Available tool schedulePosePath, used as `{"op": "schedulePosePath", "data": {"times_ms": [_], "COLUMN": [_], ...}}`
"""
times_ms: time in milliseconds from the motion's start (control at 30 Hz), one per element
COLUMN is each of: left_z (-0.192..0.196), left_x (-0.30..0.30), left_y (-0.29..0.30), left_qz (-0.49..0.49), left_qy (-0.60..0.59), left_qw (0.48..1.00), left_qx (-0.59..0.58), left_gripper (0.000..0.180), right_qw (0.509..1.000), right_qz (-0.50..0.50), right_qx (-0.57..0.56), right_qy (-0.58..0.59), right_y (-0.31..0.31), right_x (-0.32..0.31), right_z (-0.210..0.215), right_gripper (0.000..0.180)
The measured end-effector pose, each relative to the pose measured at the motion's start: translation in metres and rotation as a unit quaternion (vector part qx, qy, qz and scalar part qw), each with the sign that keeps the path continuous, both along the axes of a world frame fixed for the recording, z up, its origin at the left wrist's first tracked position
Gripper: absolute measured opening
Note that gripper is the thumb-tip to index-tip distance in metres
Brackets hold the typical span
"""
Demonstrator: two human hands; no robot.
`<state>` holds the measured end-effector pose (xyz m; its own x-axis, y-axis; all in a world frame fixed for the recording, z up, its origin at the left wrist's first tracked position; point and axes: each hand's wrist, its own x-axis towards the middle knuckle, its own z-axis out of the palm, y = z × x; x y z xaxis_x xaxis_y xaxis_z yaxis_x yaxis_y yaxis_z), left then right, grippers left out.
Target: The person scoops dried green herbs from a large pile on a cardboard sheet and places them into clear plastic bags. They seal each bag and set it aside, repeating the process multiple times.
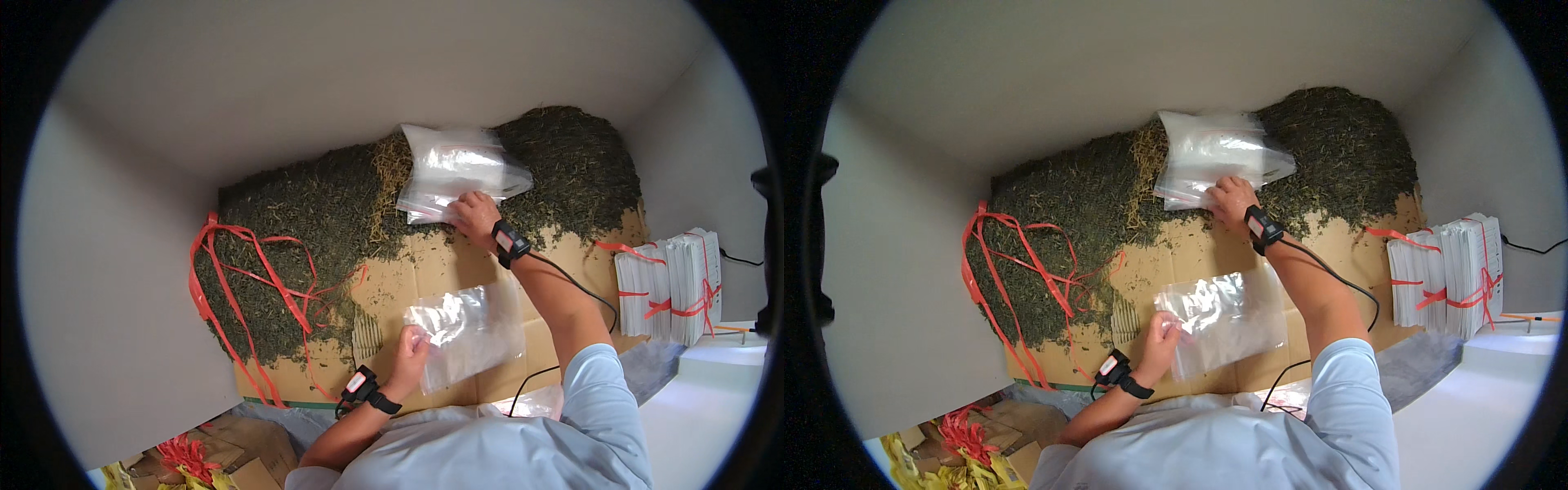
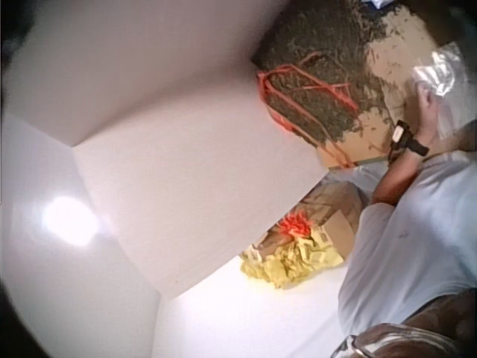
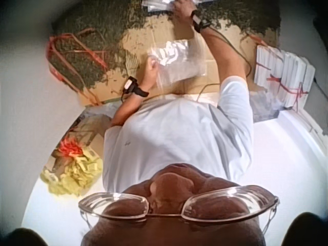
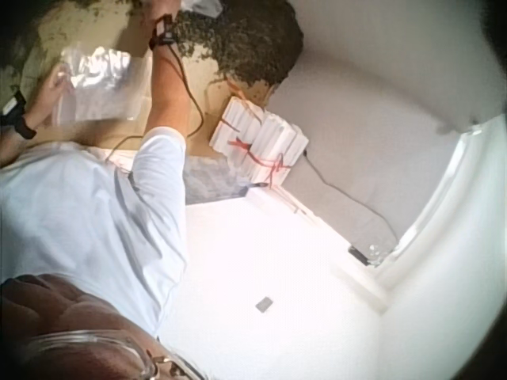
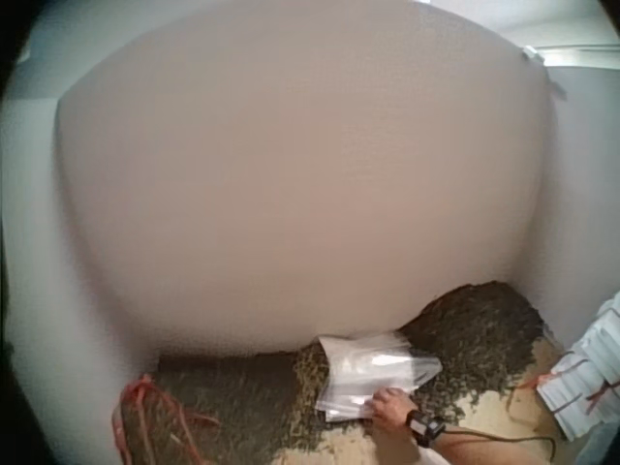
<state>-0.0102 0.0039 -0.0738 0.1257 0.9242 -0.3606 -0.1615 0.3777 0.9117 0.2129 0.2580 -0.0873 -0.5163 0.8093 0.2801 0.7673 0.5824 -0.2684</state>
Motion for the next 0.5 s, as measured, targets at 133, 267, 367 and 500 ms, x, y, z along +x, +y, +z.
{"op": "schedulePosePath", "data": {"times_ms": [133,267,367,500], "left_z": [-0.043,-0.033,-0.019,-0.016], "left_x": [-0.017,-0.019,-0.022,-0.025], "left_y": [-0.018,-0.017,-0.013,-0.008], "left_qz": [0.01,0.055,0.034,0.027], "left_qy": [0.247,0.292,0.274,0.257], "left_qw": [0.969,0.946,0.959,0.962], "left_qx": [0.027,0.132,0.061,0.091], "left_gripper": [0.02,0.063,0.073,0.057], "right_qw": [0.996,0.984,0.956,0.929], "right_qz": [0.058,-0.035,-0.093,-0.169], "right_qx": [0.003,-0.074,-0.145,-0.082], "right_qy": [0.069,0.159,0.239,0.318], "right_y": [0.014,0.012,0.011,0.009], "right_x": [0.006,0.011,0.016,0.022], "right_z": [0.004,0.021,0.047,0.107], "right_gripper": [0.008,0.011,0.008,0.008]}}
